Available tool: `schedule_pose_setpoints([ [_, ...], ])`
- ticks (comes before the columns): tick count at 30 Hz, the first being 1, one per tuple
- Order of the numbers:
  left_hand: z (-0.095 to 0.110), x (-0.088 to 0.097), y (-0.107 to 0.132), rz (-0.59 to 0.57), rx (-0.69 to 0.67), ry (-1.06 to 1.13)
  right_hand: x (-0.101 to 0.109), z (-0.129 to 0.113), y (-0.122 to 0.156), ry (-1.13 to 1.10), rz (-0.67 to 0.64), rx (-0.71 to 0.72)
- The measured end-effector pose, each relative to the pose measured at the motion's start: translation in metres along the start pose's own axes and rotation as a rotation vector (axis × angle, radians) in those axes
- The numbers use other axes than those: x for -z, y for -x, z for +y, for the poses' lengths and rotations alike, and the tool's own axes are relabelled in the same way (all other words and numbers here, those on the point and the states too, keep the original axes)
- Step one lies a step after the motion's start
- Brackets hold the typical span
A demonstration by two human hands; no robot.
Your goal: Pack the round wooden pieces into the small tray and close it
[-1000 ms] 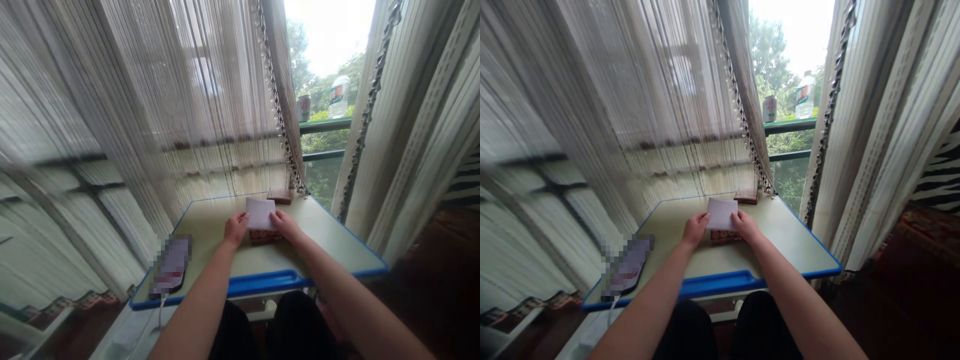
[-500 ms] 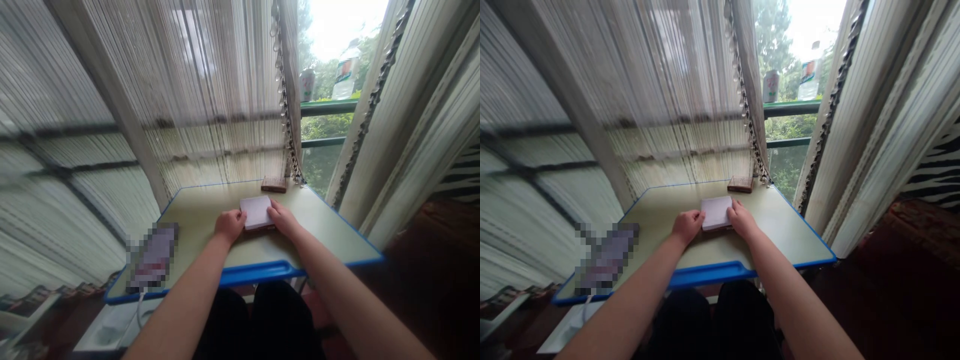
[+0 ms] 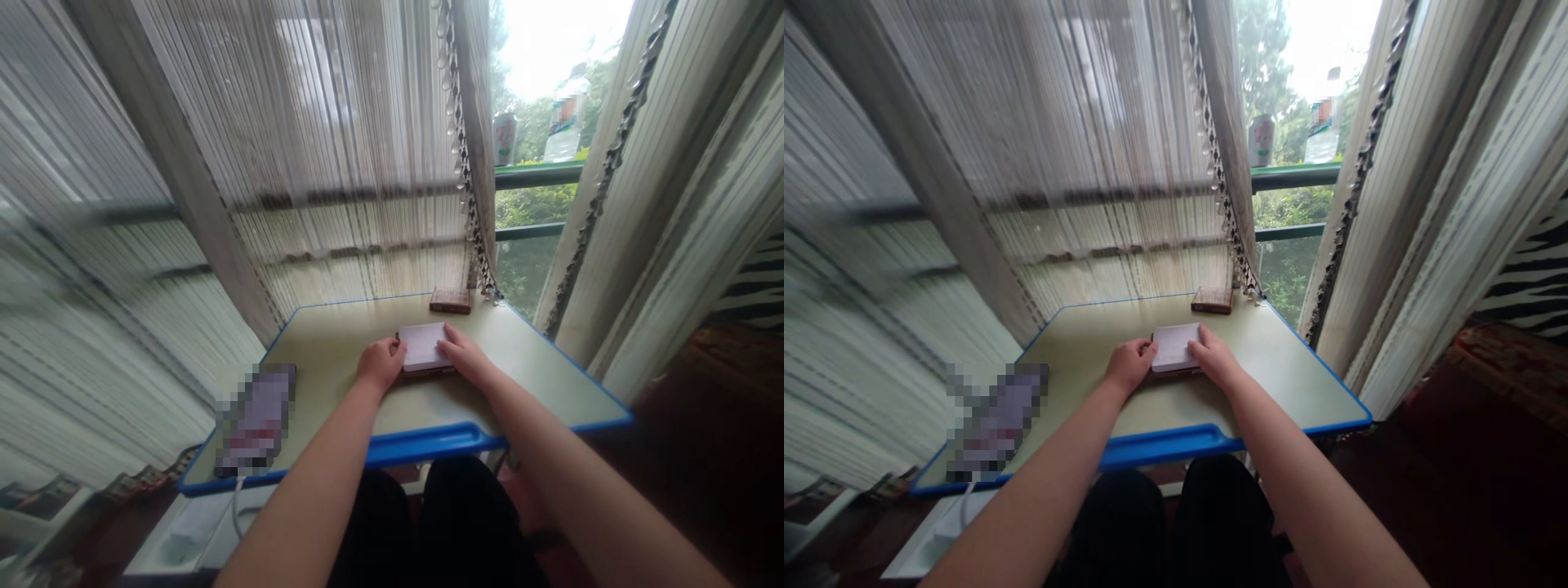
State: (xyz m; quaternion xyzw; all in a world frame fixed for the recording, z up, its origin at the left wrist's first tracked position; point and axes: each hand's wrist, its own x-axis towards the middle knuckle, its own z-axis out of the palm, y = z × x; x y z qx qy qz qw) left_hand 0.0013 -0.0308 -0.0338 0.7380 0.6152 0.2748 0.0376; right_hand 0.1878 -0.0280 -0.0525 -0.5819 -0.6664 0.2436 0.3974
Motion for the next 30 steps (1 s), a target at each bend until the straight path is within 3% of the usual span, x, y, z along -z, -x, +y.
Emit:
schedule_pose_setpoints([
  [10, -0.0027, -0.0017, -0.0001, -0.025, -0.03, 0.043, -0.0007, -0.0043, 0.0062, 0.087, -0.089, 0.061],
  [21, -0.0019, -0.0025, -0.0022, -0.036, -0.012, 0.054, -0.0023, 0.0018, 0.0021, 0.154, -0.097, 0.081],
  [30, -0.0006, -0.0049, -0.0035, -0.028, 0.068, 0.017, -0.0033, 0.0017, 0.0009, 0.203, -0.12, 0.09],
])
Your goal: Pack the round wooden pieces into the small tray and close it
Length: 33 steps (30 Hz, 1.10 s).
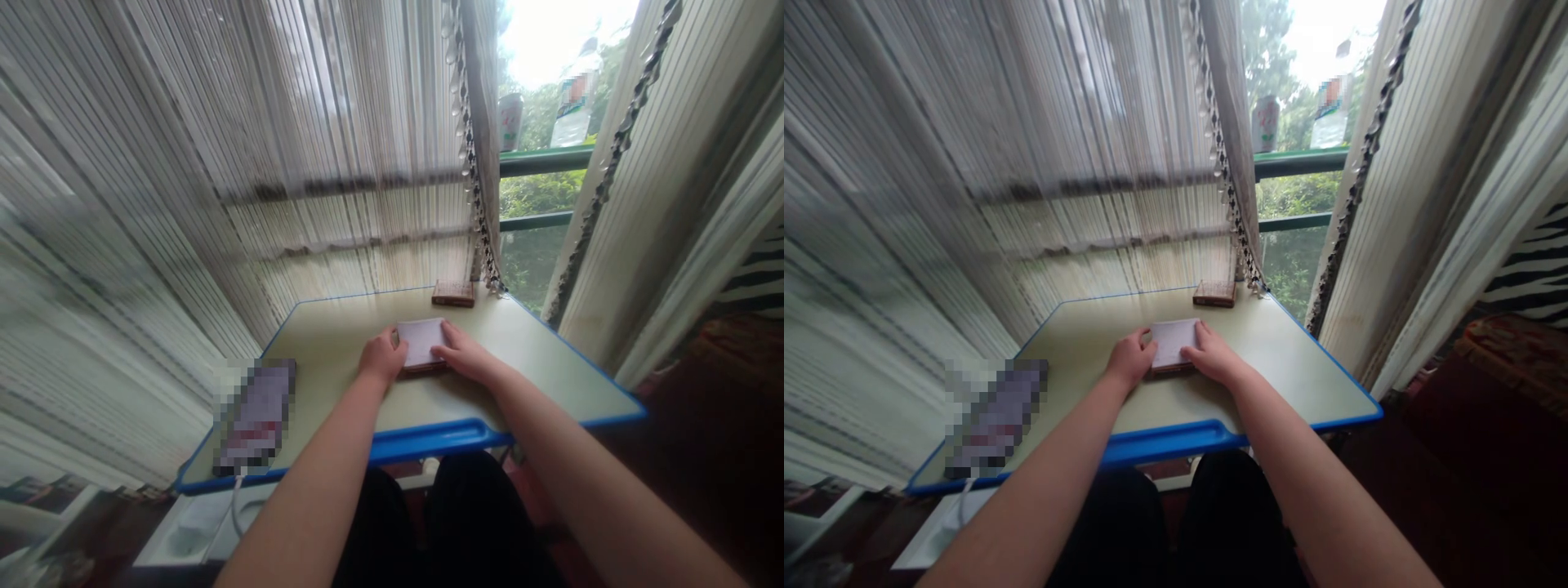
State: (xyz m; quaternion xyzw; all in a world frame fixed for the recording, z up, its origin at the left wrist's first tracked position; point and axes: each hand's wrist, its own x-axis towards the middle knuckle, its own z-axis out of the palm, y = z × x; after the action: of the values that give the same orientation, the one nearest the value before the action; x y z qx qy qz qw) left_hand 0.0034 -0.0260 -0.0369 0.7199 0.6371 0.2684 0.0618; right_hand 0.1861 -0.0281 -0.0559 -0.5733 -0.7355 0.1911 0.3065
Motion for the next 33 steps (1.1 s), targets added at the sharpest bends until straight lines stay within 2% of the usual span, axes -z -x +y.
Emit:
schedule_pose_setpoints([
  [7, 0.003, 0.0, -0.005, -0.041, -0.017, -0.076, 0.001, -0.002, 0.001, 0.013, 0.006, -0.009],
  [18, 0.003, 0.004, -0.017, -0.17, -0.029, -0.093, 0.004, 0.0, -0.009, 0.023, 0.163, 0.009],
  [24, 0.004, 0.005, -0.018, -0.196, -0.028, -0.071, 0.005, 0.0, -0.016, -0.036, 0.048, 0.028],
  [33, 0.004, 0.004, -0.014, -0.186, -0.056, -0.067, 0.006, 0.001, -0.014, -0.015, 0.07, 0.036],
])
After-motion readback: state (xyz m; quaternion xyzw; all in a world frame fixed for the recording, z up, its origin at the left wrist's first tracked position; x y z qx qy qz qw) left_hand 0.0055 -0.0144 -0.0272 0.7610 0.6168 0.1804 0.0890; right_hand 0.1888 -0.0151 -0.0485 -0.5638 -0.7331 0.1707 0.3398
